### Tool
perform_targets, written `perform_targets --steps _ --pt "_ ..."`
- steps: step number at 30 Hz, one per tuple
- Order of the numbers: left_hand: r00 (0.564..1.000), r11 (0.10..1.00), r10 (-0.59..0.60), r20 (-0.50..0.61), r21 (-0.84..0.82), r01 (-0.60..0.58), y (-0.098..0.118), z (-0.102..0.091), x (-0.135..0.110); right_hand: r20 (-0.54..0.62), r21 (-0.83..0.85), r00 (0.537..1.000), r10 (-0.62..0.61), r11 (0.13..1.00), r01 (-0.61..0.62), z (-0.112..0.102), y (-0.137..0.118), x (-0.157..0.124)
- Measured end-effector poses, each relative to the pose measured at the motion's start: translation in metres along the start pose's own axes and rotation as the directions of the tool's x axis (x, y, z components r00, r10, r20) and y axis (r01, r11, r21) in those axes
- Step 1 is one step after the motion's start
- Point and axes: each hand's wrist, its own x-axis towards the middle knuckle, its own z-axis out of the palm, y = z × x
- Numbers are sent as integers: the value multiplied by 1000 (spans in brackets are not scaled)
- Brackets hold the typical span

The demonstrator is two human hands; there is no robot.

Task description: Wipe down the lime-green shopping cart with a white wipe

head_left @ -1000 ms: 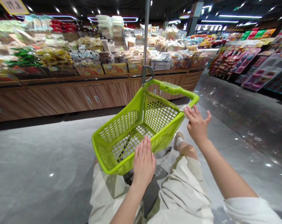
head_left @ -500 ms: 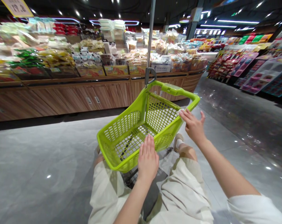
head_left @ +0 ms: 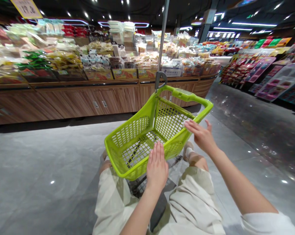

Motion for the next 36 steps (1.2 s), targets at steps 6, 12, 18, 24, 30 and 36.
perform_targets --steps 6,12,18,24,30,36 --pt "1000 999 -9 -15 -39 8 4 1 1 -33 -17 985 171 985 -172 12 -45 -4" --pt "1000 1000 -14 4 -8 15 2 1 0 85 175 984 -153 975 137 18 -103 -17" --pt "1000 1000 -6 2 -11 6 2 1 -2 -64 -52 983 171 983 -174 -3 11 6" --pt "1000 1000 -14 2 -13 14 5 0 0 -38 19 979 199 980 -199 13 -53 0" --pt "1000 1000 -14 16 21 14 2 1 -1 81 174 993 -89 982 73 18 -114 -19" --pt "1000 1000 0 11 31 0 2 0 -1 -61 -26 988 141 989 -143 3 -1 1"
